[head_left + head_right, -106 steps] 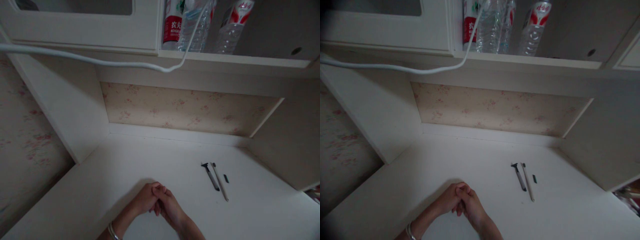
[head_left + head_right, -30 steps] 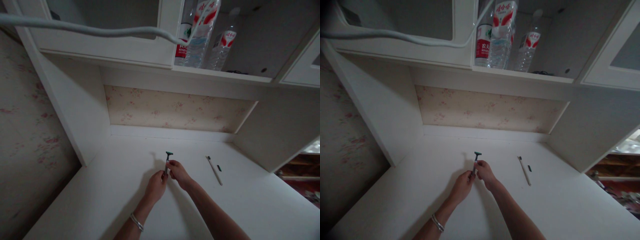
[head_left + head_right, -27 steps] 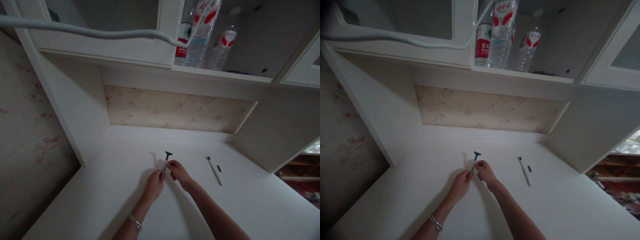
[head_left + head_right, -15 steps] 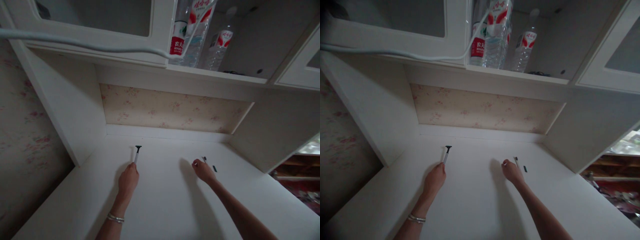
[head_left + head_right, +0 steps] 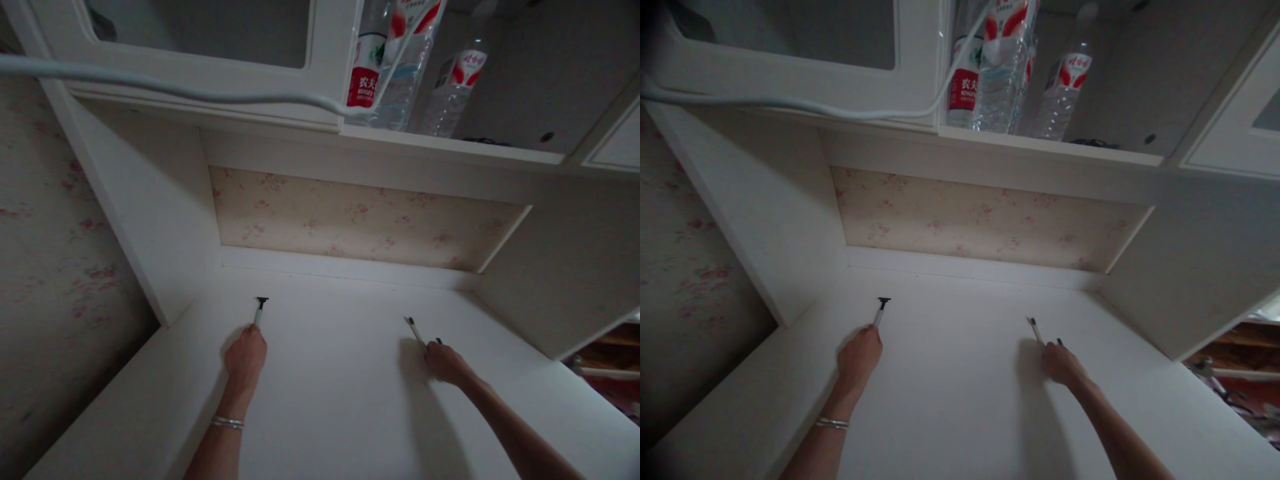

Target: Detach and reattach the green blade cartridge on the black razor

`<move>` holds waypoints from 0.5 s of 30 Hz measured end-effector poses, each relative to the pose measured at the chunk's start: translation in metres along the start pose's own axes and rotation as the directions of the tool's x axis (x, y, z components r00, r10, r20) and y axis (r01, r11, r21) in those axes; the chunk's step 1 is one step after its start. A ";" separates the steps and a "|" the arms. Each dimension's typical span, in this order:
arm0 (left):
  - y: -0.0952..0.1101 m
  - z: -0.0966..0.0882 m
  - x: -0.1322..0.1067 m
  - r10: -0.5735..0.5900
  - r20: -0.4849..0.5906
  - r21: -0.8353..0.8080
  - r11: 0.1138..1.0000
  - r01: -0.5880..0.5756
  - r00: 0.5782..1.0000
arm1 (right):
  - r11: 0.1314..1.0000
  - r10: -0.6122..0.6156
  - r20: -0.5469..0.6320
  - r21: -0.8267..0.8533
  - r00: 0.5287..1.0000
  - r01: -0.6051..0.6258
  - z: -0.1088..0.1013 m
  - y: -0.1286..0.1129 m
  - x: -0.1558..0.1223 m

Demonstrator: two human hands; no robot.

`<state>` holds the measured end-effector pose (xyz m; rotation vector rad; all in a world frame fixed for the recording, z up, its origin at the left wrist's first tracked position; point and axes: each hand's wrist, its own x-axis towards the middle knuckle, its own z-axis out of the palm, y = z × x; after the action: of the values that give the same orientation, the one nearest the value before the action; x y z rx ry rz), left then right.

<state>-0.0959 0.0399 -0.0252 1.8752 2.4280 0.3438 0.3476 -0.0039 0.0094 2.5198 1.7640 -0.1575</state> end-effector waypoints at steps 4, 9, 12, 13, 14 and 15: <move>-0.005 -0.001 0.003 -0.018 -0.020 0.006 1.000 0.018 1.000 | 0.992 -0.101 0.085 0.088 0.991 0.094 -0.006 -0.037 0.000; -0.006 0.000 0.007 -0.041 -0.023 -0.002 0.999 0.041 0.999 | 0.924 -0.334 0.119 0.236 0.935 0.300 -0.007 -0.134 -0.011; -0.004 0.001 0.006 -0.050 -0.027 -0.005 0.999 0.050 0.998 | 0.871 -0.454 0.121 0.271 0.883 0.411 0.000 -0.204 -0.022; -0.004 0.001 0.005 -0.051 -0.029 -0.004 0.999 0.051 0.998 | 0.856 -0.483 0.125 0.273 0.866 0.438 0.003 -0.227 -0.025; -0.004 0.001 0.005 -0.051 -0.030 -0.002 0.999 0.051 0.998 | 0.846 -0.506 0.130 0.268 0.853 0.461 0.006 -0.248 -0.028; -0.004 0.001 0.005 -0.048 -0.031 0.000 0.999 0.049 0.998 | 0.837 -0.525 0.139 0.263 0.840 0.480 0.009 -0.268 -0.030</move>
<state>-0.1006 0.0435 -0.0267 1.8211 2.4887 0.3719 0.0854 0.0593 0.0064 1.9861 2.3852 -0.6464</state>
